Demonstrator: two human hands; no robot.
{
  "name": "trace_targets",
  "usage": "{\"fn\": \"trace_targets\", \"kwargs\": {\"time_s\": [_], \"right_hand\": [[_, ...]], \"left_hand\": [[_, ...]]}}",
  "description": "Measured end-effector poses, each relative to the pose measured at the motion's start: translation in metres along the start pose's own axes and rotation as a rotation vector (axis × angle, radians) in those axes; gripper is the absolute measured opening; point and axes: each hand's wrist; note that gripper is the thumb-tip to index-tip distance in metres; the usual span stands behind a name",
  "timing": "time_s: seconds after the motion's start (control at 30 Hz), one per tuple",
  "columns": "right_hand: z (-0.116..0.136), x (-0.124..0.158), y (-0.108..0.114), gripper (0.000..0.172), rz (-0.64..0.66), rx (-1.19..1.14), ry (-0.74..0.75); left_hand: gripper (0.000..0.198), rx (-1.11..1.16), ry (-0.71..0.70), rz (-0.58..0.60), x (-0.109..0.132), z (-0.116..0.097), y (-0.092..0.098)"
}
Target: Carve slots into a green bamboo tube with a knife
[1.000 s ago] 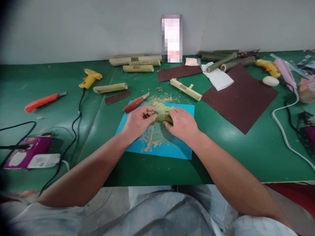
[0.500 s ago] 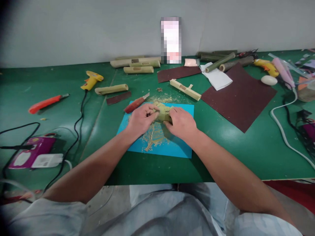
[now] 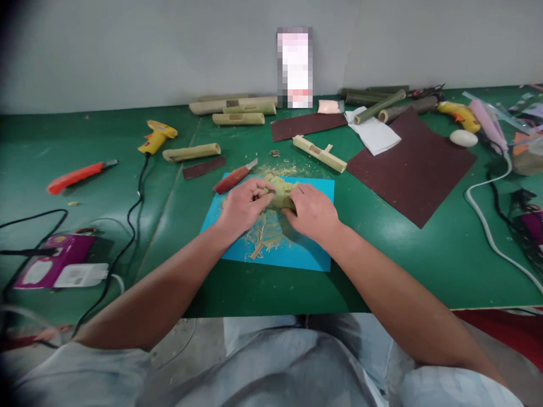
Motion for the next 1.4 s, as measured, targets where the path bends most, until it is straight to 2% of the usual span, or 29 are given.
{"fn": "trace_targets", "kwargs": {"time_s": [0.23,0.43,0.8,0.93,1.13,1.4], "right_hand": [[0.0002,-0.0011,0.0005,0.019,0.016,0.01,-0.049],[-0.0001,-0.001,0.0005,0.017,0.007,0.005,-0.003],[0.0008,0.0,0.0014,0.016,0.004,-0.009,-0.022],[0.0004,-0.0006,0.0025,0.017,0.017,-0.012,-0.062],[0.0016,-0.0003,0.0022,0.016,0.005,-0.01,-0.013],[0.0004,-0.0009,0.0018,0.016,0.008,-0.022,-0.037]], "left_hand": [[0.01,-0.003,-0.012,0.03,0.0022,-0.0002,0.0007],[0.01,0.002,-0.016,0.009,-0.0004,-0.0011,-0.0013],[0.01,-0.006,-0.016,-0.004,-0.0026,0.0004,-0.0015],[0.009,0.013,-0.004,0.027,-0.0012,0.0005,0.0001],[0.01,-0.003,0.007,0.001,-0.002,-0.0021,-0.001],[0.009,-0.021,0.0,0.017,0.0018,0.0003,0.0019]]}}
Point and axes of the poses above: each hand's wrist, its own x-axis away from the middle knuckle, its own y-axis out of the back of the hand, z = x × y, and after that the axes turned 15 degrees about -z, right-handed
